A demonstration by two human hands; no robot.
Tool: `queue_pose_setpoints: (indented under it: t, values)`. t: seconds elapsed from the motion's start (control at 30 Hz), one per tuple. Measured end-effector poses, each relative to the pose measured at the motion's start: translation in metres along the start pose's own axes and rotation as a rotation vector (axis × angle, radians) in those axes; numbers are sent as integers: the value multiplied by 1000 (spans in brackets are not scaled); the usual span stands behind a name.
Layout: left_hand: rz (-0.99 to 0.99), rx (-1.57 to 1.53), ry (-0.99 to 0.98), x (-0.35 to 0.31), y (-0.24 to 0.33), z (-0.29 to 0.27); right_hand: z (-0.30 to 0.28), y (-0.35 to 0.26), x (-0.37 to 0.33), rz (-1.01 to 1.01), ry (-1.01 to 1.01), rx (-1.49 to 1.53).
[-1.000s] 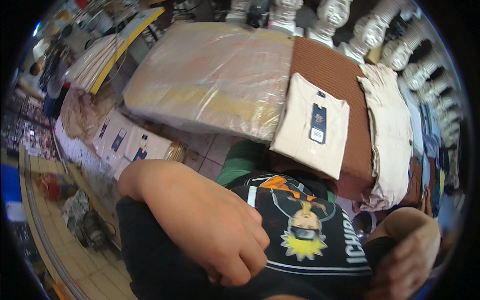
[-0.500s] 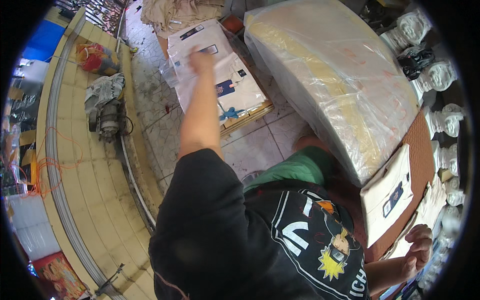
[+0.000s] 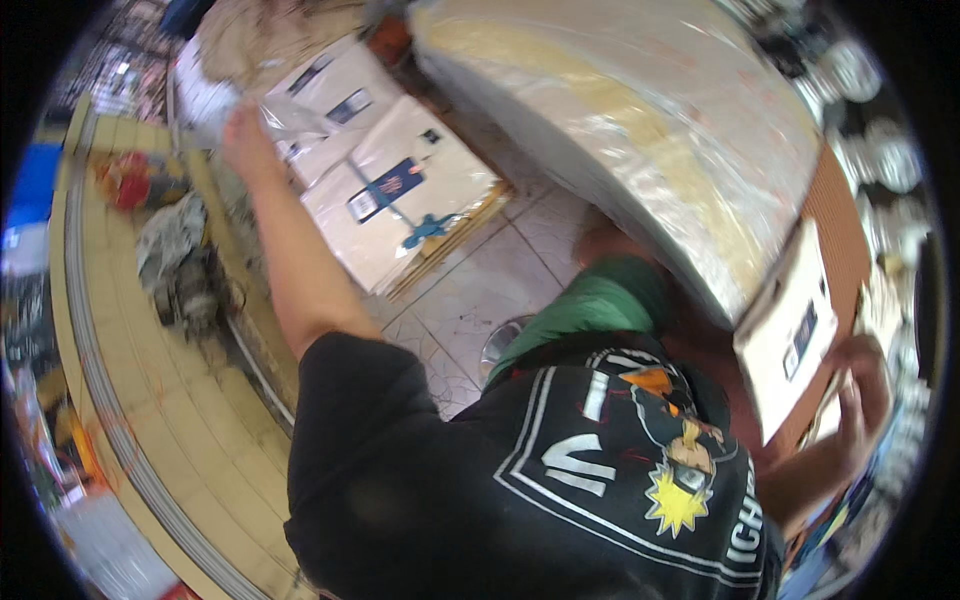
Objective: The person folds a shirt on a table by using a cardboard template and places it into a clear plastic bag.
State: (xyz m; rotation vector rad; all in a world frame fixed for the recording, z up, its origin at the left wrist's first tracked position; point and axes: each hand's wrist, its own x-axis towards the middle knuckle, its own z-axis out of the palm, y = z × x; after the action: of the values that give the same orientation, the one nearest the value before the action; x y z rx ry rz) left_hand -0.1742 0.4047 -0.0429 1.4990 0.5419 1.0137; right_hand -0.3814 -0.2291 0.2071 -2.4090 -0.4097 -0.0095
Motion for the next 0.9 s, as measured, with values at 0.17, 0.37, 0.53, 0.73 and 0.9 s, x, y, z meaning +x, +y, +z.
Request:
queue_pose_setpoints:
  t: [0.17,0.37,0.53,0.73,0.9]
  values:
    - [-92,-667,-1082,-141,209,127,81,31,51,-13,35,451]
    - [-434,-1403,-2187,-350,395,239,95,95,35,355,362,1418]
    - [-1042,-1630,-2117,-396,430,277,51,114,3,63,395,1895]
    - [-894,-1416,-1983,-414,347,318,-20,175,-42,-296,629,1883]
    - [-589,-787,-1855,-391,244,309,-27,199,-80,266,940,1441]
